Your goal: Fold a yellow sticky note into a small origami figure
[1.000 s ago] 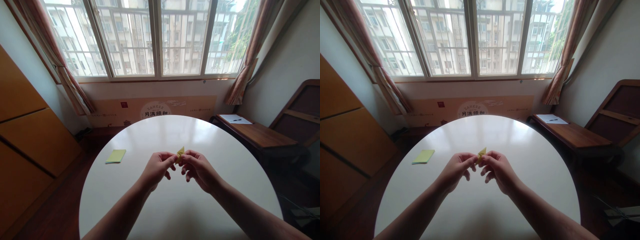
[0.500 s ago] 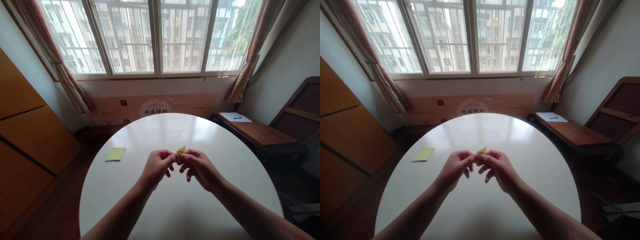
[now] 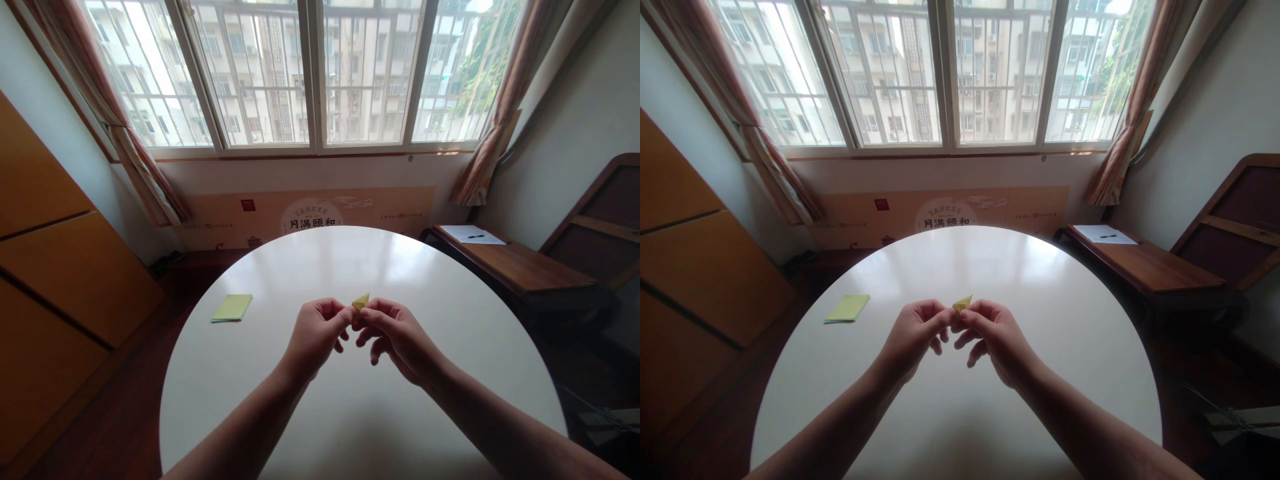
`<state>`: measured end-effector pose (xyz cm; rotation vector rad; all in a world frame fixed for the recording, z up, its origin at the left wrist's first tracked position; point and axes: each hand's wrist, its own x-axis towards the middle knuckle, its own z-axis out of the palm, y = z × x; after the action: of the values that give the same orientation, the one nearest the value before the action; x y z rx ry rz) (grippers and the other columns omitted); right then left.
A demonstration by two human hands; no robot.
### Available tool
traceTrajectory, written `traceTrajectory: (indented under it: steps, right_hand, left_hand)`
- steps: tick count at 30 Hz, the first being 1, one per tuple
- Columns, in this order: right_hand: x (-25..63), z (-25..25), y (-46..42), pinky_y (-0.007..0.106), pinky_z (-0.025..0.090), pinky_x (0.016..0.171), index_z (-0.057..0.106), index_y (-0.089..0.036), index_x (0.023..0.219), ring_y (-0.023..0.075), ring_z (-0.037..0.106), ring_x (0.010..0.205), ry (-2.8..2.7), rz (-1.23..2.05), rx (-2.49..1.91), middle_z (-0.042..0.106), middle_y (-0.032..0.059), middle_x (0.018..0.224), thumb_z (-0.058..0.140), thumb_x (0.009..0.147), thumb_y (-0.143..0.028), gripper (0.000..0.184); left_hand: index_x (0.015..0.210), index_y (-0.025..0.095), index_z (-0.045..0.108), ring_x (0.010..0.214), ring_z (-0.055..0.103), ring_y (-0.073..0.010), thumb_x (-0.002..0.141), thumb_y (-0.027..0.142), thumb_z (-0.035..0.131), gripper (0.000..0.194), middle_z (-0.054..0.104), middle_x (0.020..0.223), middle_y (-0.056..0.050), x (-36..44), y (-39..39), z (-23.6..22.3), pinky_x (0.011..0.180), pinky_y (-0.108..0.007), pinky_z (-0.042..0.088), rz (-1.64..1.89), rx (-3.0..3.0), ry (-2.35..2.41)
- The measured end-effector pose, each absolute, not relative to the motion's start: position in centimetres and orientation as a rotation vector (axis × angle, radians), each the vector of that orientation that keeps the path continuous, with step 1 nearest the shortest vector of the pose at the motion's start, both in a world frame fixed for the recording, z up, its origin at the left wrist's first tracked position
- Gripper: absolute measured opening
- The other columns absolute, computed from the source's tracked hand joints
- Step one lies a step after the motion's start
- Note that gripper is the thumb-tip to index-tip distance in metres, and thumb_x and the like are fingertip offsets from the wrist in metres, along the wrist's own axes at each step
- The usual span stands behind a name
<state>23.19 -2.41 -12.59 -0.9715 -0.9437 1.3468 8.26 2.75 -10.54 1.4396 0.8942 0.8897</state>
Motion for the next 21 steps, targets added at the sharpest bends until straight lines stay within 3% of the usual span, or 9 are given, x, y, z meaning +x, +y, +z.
traceTrajectory:
  steps: [14, 21]
  right_hand:
    - [22.93, -13.06, -2.14, 0.017, 0.037, 0.033, 0.064, -0.017, 0.075, 0.0078, 0.047, 0.045, -0.918, 1.244, -1.013, 0.054, -0.0032, 0.063, 0.07, 0.079, -0.034, 0.019]
    - [23.08, -13.09, -2.14, 0.018, 0.036, 0.034, 0.058, -0.018, 0.071, 0.0096, 0.048, 0.047, -0.931, 1.185, -1.034, 0.055, -0.0036, 0.06, 0.07, 0.078, -0.036, 0.022]
  left_hand:
    - [0.068, 0.012, 0.066, 0.053, 0.056, -0.0134, 0.077, 0.041, 0.066, 0.03, 0.06, 0.058, -0.004, 8.39, 2.67, -10.7, 0.036, -0.017, 0.041, 0.845, 1.476, 0.872]
    - [0.074, 0.011, 0.07, 0.057, 0.057, -0.0141, 0.074, 0.038, 0.069, 0.026, 0.062, 0.062, -0.005, 8.28, 2.81, -10.41, 0.037, -0.016, 0.041, 0.825, 1.458, 0.879]
